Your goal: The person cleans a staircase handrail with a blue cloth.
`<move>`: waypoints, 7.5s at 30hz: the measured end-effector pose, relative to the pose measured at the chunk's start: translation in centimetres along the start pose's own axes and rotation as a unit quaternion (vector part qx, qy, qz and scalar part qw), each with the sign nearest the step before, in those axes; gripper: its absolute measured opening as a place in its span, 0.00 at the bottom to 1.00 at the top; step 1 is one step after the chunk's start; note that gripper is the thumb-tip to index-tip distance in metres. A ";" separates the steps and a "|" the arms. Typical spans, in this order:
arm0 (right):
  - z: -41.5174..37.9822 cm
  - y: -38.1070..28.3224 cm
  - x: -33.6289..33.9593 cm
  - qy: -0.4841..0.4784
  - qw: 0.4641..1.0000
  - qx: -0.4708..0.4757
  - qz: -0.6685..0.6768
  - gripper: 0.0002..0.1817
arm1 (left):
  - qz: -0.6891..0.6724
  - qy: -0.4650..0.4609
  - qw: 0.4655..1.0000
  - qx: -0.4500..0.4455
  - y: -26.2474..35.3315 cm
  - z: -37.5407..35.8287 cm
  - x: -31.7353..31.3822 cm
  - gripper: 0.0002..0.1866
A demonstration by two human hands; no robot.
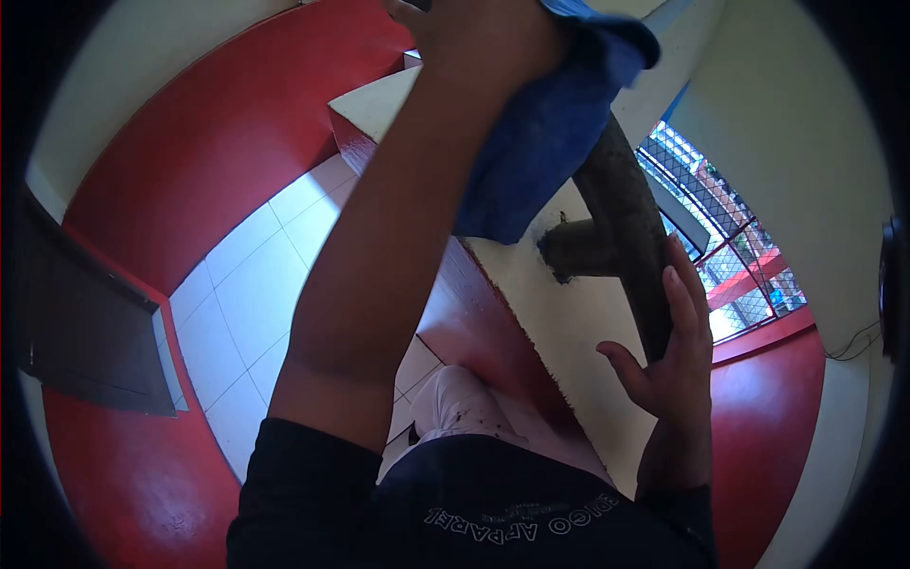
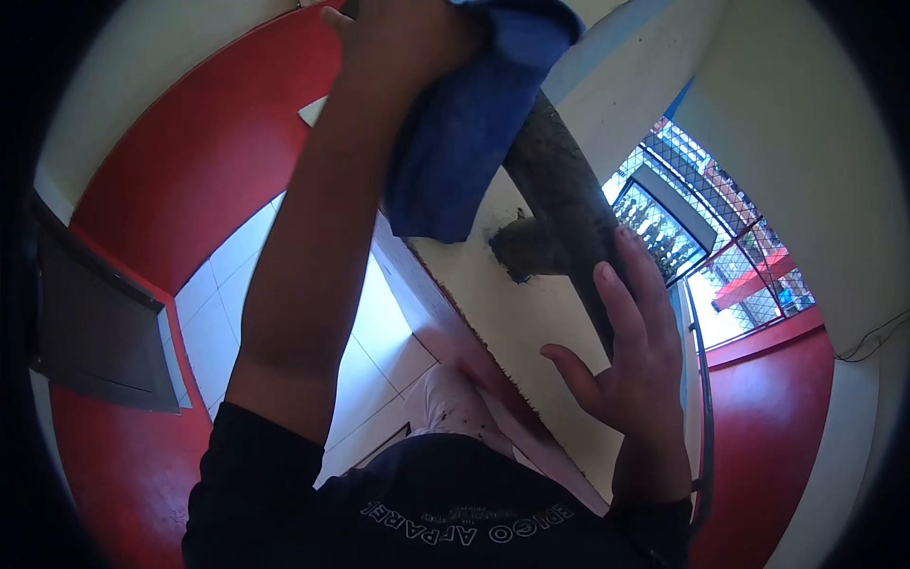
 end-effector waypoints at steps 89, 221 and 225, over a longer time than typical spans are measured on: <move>-2.8 2.8 5.3 0.295 0.728 -0.142 0.602 0.43 | -0.709 -0.198 0.665 -0.130 6.1 -3.7 13.0 0.18; -10.1 13.9 3.8 0.147 0.782 -0.574 0.195 0.32 | -0.391 -0.089 0.885 -0.236 -5.5 3.8 -2.1 0.14; -11.7 14.3 4.3 0.220 0.730 -0.611 0.213 0.33 | -0.427 -0.085 0.865 -0.248 -5.7 4.0 -2.2 0.13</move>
Point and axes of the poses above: each hand's wrist, its own z-axis towards the middle knuckle, its own x-axis out of the back of the hand, y = z × x, the point moved 2 cm from there along z, towards the middle knuckle, and after that the axes turned 2 degrees about z, right-handed, at the moved point
